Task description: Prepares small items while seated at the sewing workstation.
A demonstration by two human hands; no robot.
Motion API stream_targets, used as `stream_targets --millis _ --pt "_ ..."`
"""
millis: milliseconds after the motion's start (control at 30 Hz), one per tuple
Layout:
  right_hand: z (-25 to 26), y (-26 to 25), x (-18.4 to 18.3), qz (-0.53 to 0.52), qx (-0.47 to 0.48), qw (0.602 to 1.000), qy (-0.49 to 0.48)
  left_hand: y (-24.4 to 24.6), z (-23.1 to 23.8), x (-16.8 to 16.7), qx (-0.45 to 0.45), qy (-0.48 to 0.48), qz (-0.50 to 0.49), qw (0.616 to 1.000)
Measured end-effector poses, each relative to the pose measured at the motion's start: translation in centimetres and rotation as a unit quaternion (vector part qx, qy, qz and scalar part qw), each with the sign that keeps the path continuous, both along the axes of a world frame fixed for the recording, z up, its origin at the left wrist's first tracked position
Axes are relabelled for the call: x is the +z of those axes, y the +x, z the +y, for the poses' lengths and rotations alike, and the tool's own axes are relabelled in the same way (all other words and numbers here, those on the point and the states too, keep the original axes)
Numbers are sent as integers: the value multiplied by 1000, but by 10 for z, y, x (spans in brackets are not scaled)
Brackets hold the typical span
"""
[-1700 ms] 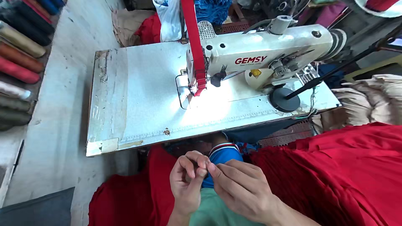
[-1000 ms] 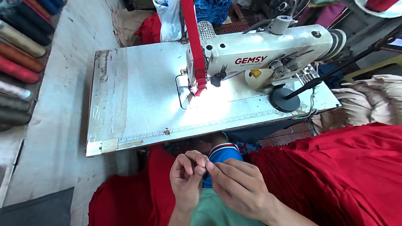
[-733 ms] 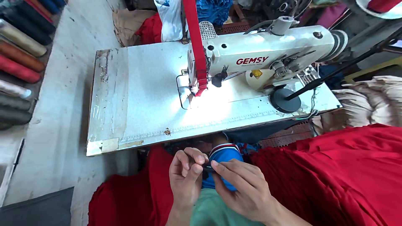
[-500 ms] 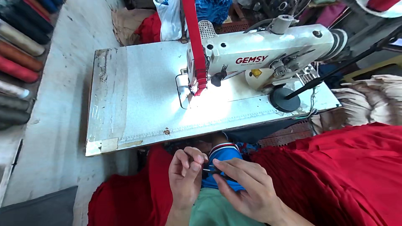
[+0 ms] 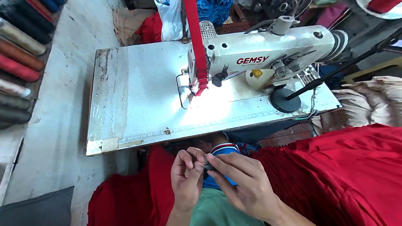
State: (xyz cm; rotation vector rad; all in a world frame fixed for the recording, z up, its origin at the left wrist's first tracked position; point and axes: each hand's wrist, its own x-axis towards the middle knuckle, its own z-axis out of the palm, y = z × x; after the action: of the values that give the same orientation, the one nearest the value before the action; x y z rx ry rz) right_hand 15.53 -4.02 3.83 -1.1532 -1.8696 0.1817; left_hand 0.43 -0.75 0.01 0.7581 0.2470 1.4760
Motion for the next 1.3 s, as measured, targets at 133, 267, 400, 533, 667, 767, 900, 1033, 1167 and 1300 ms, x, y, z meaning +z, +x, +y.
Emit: stream_targets --millis 133,267,400,533,667,767,900,1033,1167,1300 --pt "0 -1 -1 -5 -7 1000 6 0 -1 1 3 -3 3 1000" --pt "0 -1 -1 -6 -6 1000 9 -1 -1 1 -1 1 1 1000" --pt "0 -1 0 -8 -11 1000 12 -1 -1 1 0 6 7 1000" --pt "0 0 0 -12 -8 1000 5 -2 -1 1 3 11 15 1000" --pt "0 1 0 -12 -3 1000 0 -1 -1 1 7 5 14 1000" --pt "1 1 1 -17 -3 1000 2 -2 -1 1 10 7 16 1000" --pt "1 2 1 -30 -6 1000 3 -3 -1 1 15 1 23 1000" --pt "3 2 0 -37 -1 999 4 -2 -1 0 23 -11 26 999" --pt "4 2 -1 -30 2 1000 1 -2 0 0 24 -7 24 999" --pt "5 1 -3 -18 5 1000 3 -2 0 -1 21 -5 18 1000"
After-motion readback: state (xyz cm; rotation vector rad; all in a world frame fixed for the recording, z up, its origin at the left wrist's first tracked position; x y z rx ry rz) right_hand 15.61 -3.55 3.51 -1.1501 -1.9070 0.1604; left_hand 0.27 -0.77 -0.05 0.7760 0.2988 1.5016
